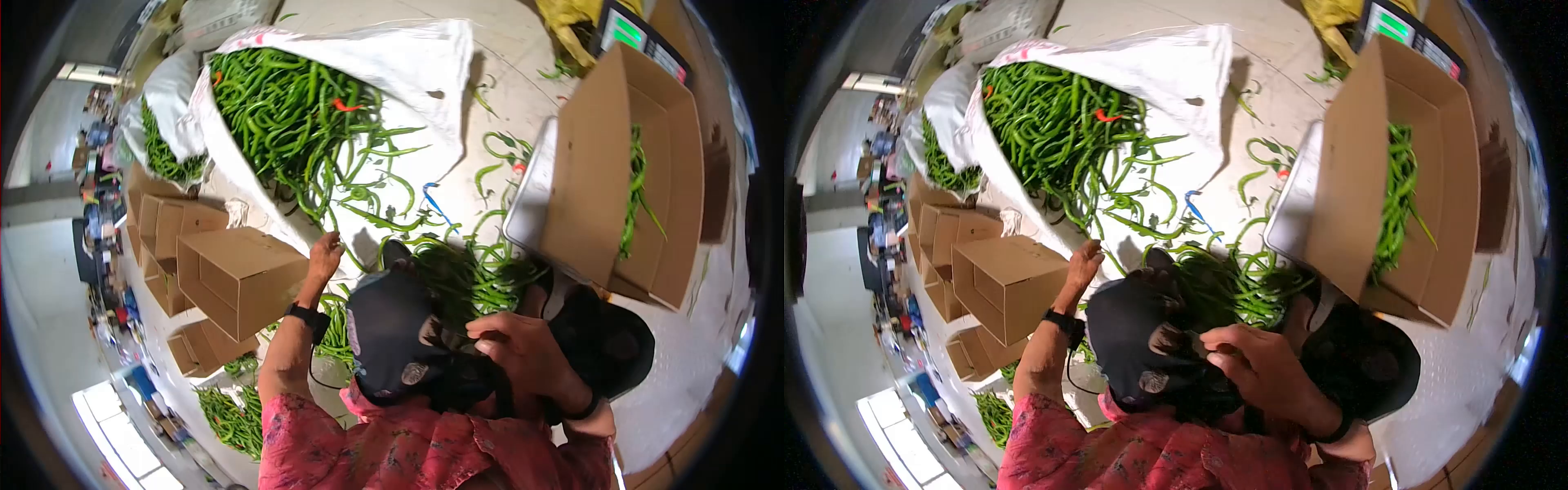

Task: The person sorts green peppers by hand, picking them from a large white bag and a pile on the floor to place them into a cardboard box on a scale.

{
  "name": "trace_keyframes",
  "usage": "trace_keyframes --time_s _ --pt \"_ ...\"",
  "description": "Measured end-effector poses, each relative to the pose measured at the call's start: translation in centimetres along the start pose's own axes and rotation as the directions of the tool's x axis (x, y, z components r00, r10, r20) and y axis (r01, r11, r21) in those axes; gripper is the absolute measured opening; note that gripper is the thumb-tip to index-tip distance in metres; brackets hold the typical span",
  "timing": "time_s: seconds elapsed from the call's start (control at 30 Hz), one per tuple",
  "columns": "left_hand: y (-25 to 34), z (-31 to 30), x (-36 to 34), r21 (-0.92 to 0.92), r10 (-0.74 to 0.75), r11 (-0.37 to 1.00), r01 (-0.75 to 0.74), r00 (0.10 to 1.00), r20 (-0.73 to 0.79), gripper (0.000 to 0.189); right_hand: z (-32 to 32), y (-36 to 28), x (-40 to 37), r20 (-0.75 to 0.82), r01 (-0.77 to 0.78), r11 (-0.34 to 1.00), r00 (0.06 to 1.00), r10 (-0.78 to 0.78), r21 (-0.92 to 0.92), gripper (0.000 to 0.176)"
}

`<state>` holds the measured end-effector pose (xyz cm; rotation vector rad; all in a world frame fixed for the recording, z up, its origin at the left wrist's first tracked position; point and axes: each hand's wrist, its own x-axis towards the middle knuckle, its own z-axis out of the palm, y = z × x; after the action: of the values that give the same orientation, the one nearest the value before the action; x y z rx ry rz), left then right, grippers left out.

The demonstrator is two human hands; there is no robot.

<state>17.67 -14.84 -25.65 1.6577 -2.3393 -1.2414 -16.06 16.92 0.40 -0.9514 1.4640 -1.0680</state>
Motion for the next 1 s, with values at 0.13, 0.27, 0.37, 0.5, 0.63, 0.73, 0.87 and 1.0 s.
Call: trace_keyframes --time_s 0.13,0.27,0.37,0.5,0.63,0.73,0.87,1.0 --pt "2.5 -3.1 3.6 -0.027 0.048 0.998 -0.058 0.96 -0.275 0.035 1.2 0.8 2.2 0.01 -0.138 0.99 0.99 0.138 -0.021 0.022" --pt "6.6 -7.5 8.8 0.106 0.328 0.939 -0.328 0.761 -0.56 0.03 1.7 0.6 4.6 0.017 -0.197 0.98 0.98 0.197 -0.037 0.025" --pt "11.0 -9.9 12.1 0.21 0.445 0.894 -0.395 0.734 -0.514 0.035 2.0 0.4 6.1 0.041 -0.297 0.953 0.953 0.3 -0.063 0.027" --pt "14.3 -12.6 17.6 0.582 0.704 0.7 -0.413 0.538 -0.465 0.045 2.6 0.6 7.7 0.025 -0.325 0.944 0.945 0.327 -0.05 0.028" --pt "15.9 -15.9 22.6 0.688 0.666 0.675 -0.267 0.622 -0.412 0.052 2.5 1.2 8.9 0.079 -0.38 0.922 0.919 0.386 -0.081 0.03" --pt "13.6 -13.4 24.6 0.809 0.62 0.576 -0.121 0.709 -0.335 0.052 3.0 1.0 9.6 0.047 -0.47 0.882 0.881 0.47 -0.012 0.027" --pt "10.8 -6.4 23.4 0.968 0.665 0.245 -0.062 0.737 -0.121 0.046 2.9 1.4 10.0 0.057 -0.487 0.873 0.872 0.487 -0.008 0.028" --pt "13.0 -6.9 22.9 0.904 0.499 0.415 -0.104 0.857 -0.13 0.047 2.7 2.0 10.1 0.074 -0.428 0.901 0.899 0.432 -0.065 0.031"
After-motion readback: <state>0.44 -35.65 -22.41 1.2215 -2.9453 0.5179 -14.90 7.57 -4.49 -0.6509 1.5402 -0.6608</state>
